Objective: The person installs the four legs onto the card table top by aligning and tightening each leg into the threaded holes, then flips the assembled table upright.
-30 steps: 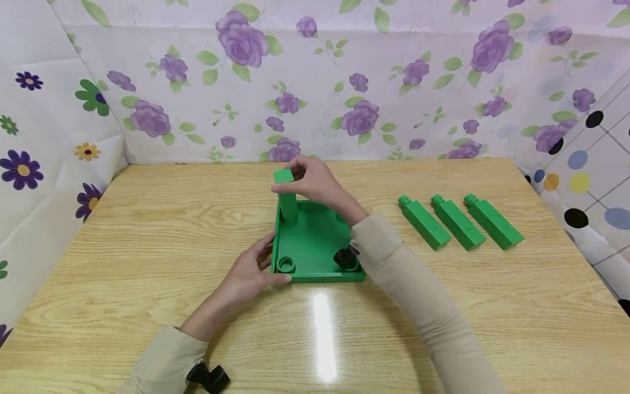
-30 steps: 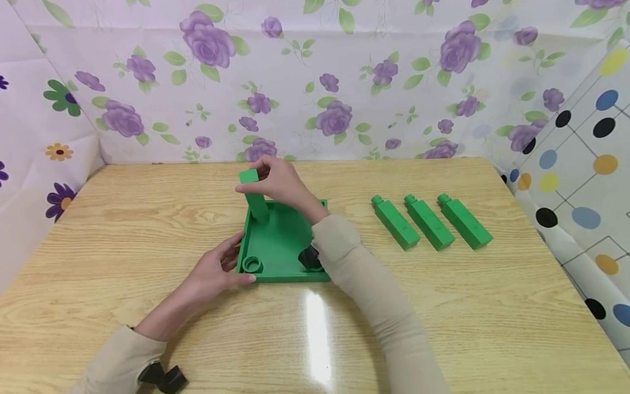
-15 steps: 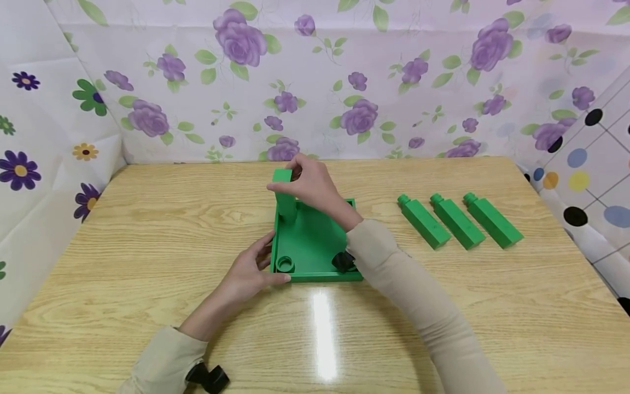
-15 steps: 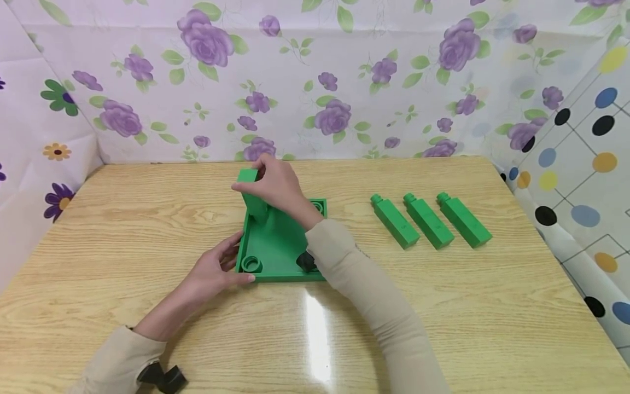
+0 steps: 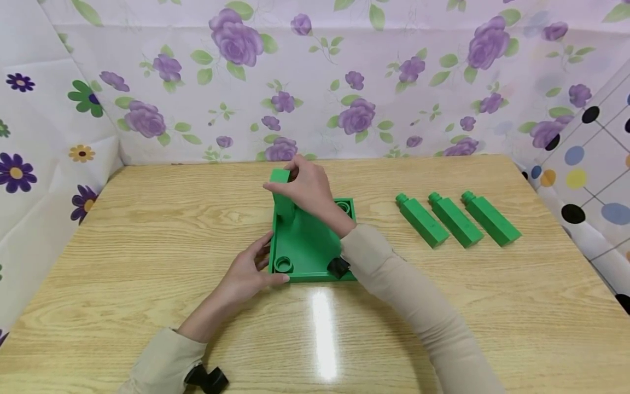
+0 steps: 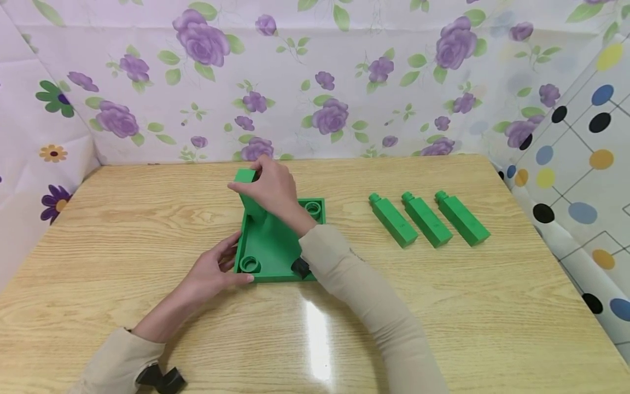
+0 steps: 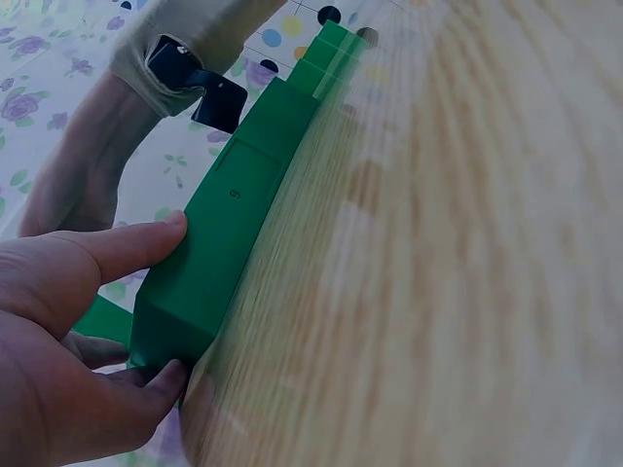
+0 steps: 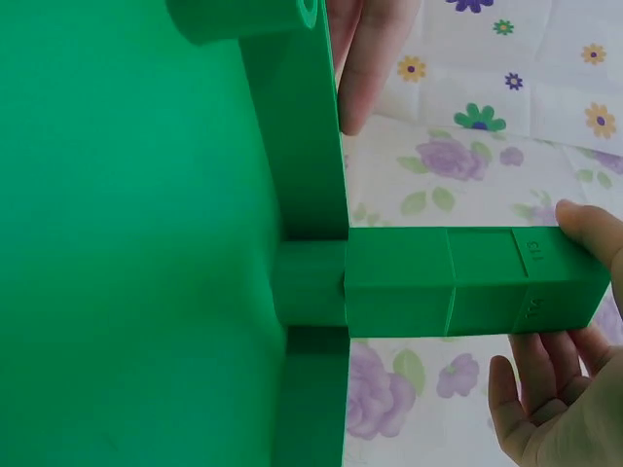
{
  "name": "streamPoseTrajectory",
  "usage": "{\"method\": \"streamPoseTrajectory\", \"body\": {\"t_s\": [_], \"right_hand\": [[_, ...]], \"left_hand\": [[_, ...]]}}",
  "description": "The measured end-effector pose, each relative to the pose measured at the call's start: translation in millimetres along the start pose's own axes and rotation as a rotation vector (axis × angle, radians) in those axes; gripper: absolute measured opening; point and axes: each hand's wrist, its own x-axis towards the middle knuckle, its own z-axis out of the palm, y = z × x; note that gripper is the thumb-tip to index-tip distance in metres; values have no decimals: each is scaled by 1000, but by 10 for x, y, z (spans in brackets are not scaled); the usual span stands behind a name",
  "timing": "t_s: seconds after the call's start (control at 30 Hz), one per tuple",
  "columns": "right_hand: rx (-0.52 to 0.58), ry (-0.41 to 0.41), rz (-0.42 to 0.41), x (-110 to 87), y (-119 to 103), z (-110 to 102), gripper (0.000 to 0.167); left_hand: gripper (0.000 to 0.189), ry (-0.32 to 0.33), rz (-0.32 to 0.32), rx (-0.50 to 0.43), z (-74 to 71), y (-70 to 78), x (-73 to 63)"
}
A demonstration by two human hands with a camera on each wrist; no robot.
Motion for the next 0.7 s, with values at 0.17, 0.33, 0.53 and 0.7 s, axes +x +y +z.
{"method": "streamPoseTrajectory", "body": {"t_s": [0.17, 0.33, 0.53, 0.7], "right_hand": [[-1, 23, 45, -2, -5, 28, 40], [-8, 20, 93, -6, -39, 32, 43], [-6, -90, 93, -20, -77, -66, 44], [10, -210, 14, -90, -41, -283, 49]], "left_hand": [[97, 8, -5, -2, 14, -12, 7], [97, 7, -2, -7, 17, -12, 8], [98, 11, 2, 12, 19, -23, 20], [98, 17, 1, 0, 19, -31, 36]]}}
